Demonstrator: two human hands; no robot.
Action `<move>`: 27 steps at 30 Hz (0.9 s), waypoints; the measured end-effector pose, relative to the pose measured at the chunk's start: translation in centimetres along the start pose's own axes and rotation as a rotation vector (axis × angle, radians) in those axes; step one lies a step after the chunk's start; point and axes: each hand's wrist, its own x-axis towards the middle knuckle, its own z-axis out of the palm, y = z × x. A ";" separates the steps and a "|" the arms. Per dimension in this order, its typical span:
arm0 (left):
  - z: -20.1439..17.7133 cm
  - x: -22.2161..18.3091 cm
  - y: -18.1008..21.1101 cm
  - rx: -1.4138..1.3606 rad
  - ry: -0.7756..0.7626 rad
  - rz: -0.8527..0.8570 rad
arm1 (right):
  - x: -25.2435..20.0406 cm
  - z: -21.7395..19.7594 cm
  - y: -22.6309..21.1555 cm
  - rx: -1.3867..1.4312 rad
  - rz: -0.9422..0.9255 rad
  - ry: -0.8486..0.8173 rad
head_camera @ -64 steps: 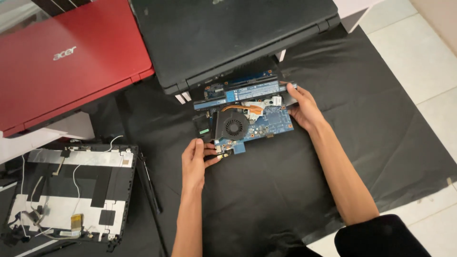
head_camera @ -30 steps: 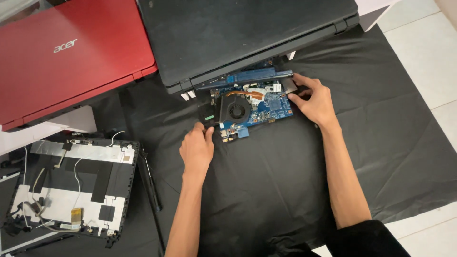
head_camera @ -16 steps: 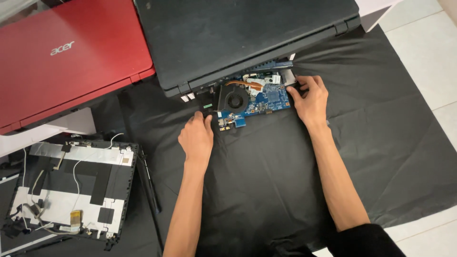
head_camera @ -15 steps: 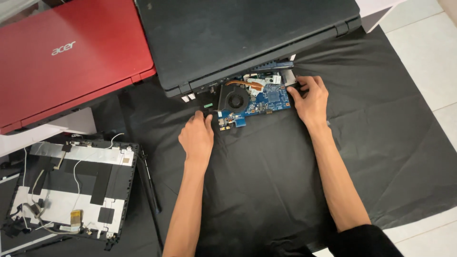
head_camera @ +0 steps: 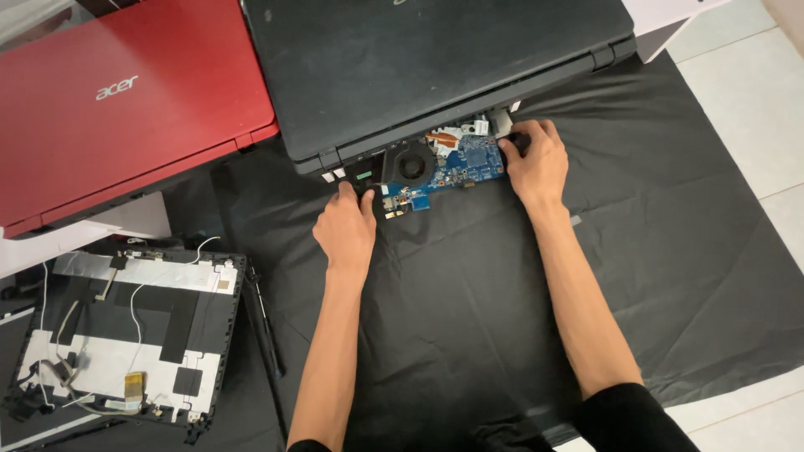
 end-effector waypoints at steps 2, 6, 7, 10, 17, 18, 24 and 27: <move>0.3 0.3 -0.2 -0.001 0.010 0.001 | 0.1 0.3 0.0 0.003 0.002 0.012; 0.6 0.8 -0.3 -0.019 0.029 -0.011 | 0.4 1.0 -0.3 0.020 0.039 0.013; 0.6 0.9 -0.3 -0.018 0.031 -0.012 | 0.4 1.0 -0.6 0.022 0.037 0.012; 0.9 1.2 -0.2 -0.020 0.059 0.001 | 0.4 1.0 -1.2 -0.016 0.003 0.061; 0.7 1.3 0.1 -0.029 0.089 -0.035 | 0.2 1.6 -1.2 -0.031 0.038 0.082; 0.6 1.3 0.1 -0.049 0.092 -0.036 | 0.2 1.7 -1.2 -0.036 0.036 0.101; -0.6 0.5 -0.4 -0.110 0.047 -0.077 | 0.8 0.9 -0.9 0.145 0.048 0.157; -2.2 0.0 -0.4 -0.285 0.052 -0.135 | 1.0 2.5 3.6 0.305 0.116 0.348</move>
